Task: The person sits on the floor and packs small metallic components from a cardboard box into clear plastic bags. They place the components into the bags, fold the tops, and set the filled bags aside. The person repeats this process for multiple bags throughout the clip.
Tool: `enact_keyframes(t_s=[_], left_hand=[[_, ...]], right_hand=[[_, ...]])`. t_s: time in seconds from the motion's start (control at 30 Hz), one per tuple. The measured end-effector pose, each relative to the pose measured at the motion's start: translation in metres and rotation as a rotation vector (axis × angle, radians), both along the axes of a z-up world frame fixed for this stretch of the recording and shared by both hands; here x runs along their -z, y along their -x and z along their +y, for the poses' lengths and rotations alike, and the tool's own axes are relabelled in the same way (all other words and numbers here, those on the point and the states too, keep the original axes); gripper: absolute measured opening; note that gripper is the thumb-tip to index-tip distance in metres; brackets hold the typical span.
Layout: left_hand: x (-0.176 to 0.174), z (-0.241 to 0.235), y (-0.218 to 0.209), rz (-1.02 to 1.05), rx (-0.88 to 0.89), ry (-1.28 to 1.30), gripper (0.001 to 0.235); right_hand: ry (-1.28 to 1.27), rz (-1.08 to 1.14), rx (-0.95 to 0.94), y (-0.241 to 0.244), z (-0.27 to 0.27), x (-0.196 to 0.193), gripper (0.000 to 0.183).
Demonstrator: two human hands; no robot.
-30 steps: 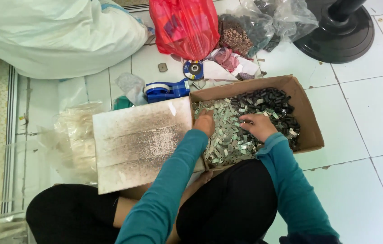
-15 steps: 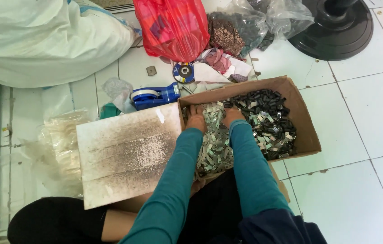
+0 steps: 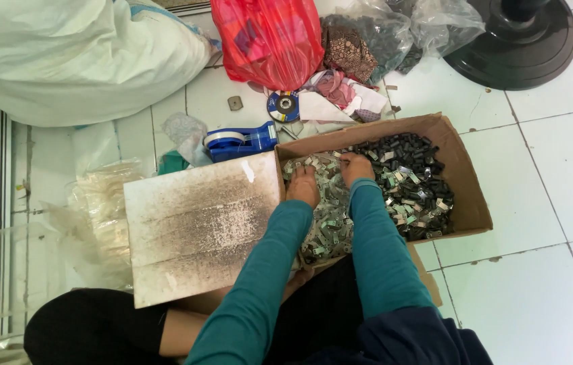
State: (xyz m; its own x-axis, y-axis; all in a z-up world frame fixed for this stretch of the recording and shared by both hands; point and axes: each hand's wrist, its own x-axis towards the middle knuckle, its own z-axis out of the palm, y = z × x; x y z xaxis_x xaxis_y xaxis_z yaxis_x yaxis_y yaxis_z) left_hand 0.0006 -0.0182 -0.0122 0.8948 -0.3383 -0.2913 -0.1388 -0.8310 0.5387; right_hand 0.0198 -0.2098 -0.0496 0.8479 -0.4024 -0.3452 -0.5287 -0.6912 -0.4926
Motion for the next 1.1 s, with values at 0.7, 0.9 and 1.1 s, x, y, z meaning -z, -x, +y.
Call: enact_keyframes(t_s=[0.7, 0.9, 1.1], left_hand=[[-0.005, -0.002, -0.008, 0.145, 0.059, -0.057, 0.087], [-0.006, -0.001, -0.013, 0.176, 0.127, -0.115, 0.086], [0.077, -0.017, -0.010, -0.129, 0.202, -0.333, 0.034]], right_hand=[[0.134, 0.218, -0.268, 0.012, 0.042, -0.044, 0.068], [0.074, 0.302, -0.306, -0.002, 0.048, -0.006, 0.054], [0.052, 0.194, -0.370, -0.007, 0.020, 0.046, 0.035]])
